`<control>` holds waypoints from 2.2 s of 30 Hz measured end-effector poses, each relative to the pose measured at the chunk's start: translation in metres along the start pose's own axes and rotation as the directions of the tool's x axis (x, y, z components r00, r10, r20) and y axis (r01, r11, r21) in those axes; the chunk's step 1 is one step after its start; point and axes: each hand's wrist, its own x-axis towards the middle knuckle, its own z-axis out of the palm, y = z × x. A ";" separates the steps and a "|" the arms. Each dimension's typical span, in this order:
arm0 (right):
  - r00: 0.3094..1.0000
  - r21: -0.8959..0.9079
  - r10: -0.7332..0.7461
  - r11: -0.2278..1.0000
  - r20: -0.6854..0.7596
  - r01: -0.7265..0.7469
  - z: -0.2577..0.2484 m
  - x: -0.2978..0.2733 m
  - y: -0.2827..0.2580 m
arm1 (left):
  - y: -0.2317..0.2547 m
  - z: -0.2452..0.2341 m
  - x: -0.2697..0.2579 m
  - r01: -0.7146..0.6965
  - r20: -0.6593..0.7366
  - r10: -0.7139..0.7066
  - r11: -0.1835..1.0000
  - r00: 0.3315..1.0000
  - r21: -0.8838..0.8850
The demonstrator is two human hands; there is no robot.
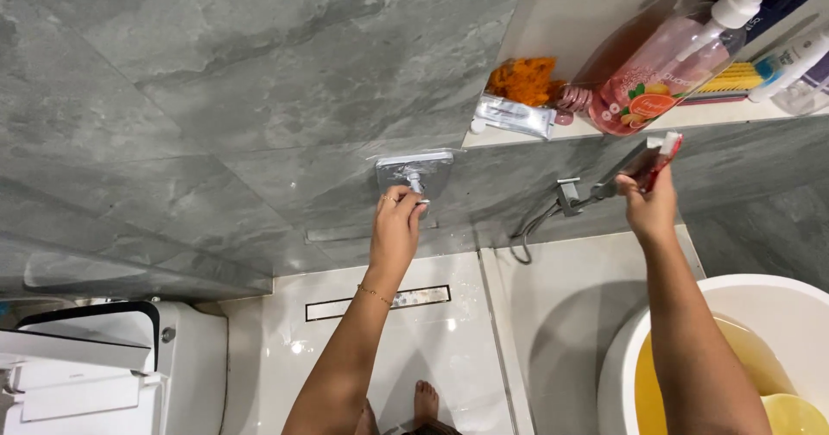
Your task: Cleaning a shower tap and wall area using a toothbrush and paste.
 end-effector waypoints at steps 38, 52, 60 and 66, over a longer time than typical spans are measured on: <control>0.916 0.235 0.191 0.930 0.354 -0.285 0.243 -0.153 -0.146 | -0.021 -0.010 -0.036 -0.075 -0.018 0.073 0.972 0.997 -0.222; 0.934 0.364 0.326 0.860 0.146 -0.357 0.240 -0.210 -0.155 | -0.018 -0.018 -0.034 -0.028 0.071 0.047 0.968 0.996 -0.248; 0.879 0.332 0.464 0.816 0.109 -0.473 0.220 -0.271 -0.151 | -0.017 -0.020 -0.016 -0.165 0.146 0.181 0.980 0.973 -0.113; 0.843 0.291 0.505 0.791 0.186 -0.538 0.214 -0.296 -0.151 | -0.020 -0.023 -0.008 -0.192 0.183 0.210 0.975 0.960 -0.110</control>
